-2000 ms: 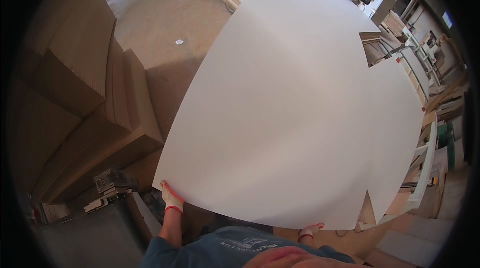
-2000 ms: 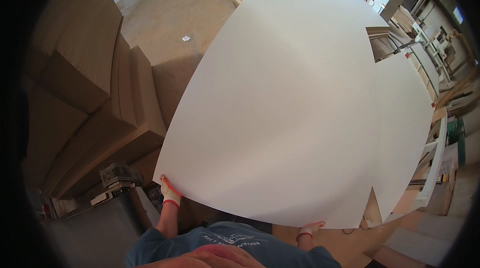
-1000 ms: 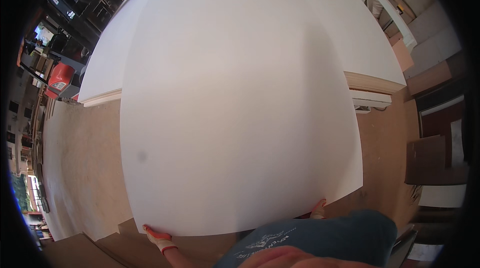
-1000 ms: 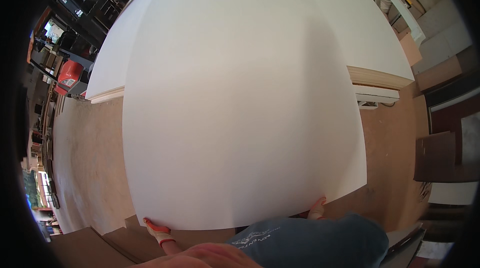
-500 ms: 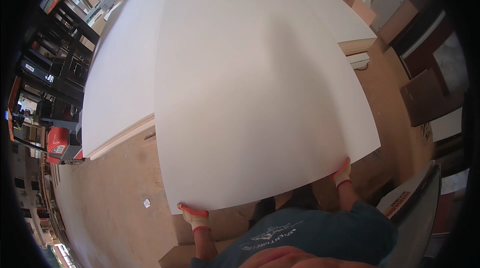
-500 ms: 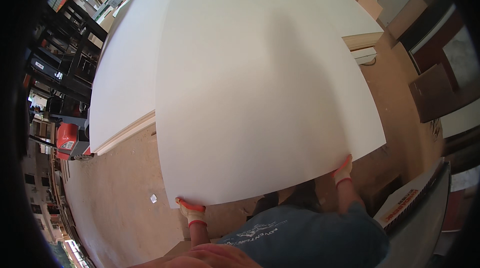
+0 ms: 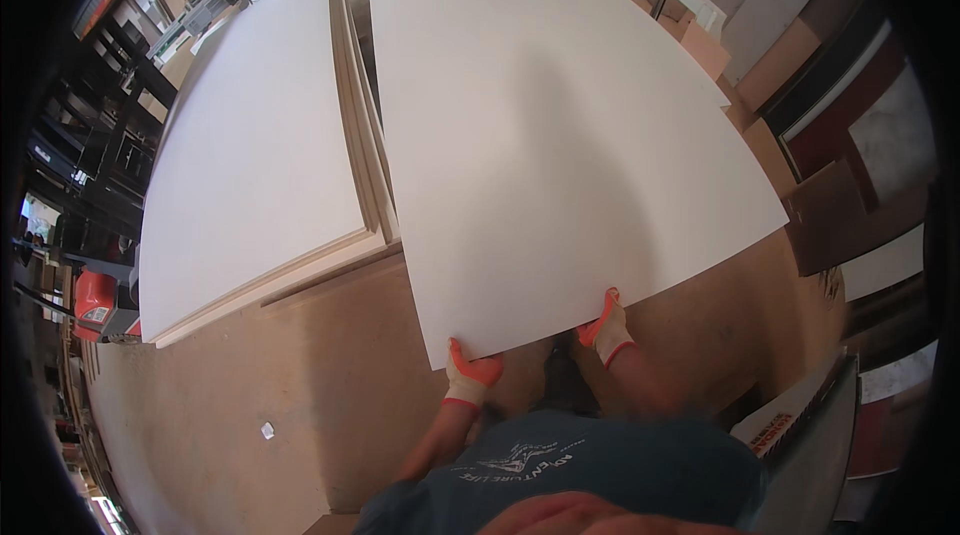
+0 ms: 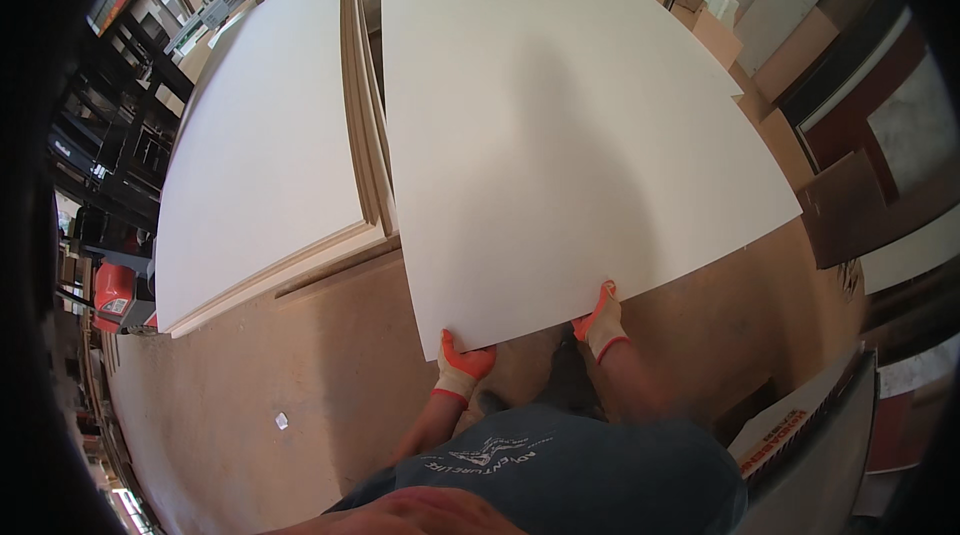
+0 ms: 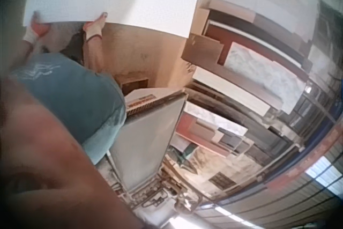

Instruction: The person repeatedly picks up large white panels and stacks them on a rack in a workshop. They handle the panels with both hands, aligning them carefully on the rack and occasionally walking to retrieve more panels from nearby piles.

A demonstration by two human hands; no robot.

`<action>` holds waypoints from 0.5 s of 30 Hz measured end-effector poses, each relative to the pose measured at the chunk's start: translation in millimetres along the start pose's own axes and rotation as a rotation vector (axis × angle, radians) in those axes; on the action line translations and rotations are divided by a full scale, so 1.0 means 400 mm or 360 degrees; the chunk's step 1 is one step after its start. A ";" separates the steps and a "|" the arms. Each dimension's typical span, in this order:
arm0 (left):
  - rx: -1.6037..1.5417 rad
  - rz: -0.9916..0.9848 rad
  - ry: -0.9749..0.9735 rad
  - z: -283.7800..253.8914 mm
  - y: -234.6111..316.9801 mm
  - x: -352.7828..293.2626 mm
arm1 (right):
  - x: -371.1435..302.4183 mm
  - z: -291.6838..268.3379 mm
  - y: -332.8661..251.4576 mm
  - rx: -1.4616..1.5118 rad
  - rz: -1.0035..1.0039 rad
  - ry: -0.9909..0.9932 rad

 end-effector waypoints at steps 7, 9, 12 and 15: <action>0.1755 -0.0950 0.0198 0.231 -0.119 0.200 | 0.320 -0.023 -0.179 -0.0328 -0.0225 0.0578; 0.2362 -0.0192 0.0195 0.385 -0.083 0.359 | 0.374 -0.004 -0.212 -0.0349 -0.0333 0.0577; 0.3929 0.1481 0.0712 0.661 0.039 0.621 | 0.438 0.029 -0.256 -0.0422 -0.0483 0.0624; 0.4013 0.1646 0.1080 0.778 0.148 0.868 | 0.508 0.072 -0.299 -0.0467 -0.0673 0.0660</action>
Point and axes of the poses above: each hand's wrist, its own x-axis towards the middle knuckle, its own z-axis out of the palm, y = z × x, the point moved 4 cm from there along x, towards the middle knuckle, and after that the axes turned 1 degree about -y, right-handed, at the moved point
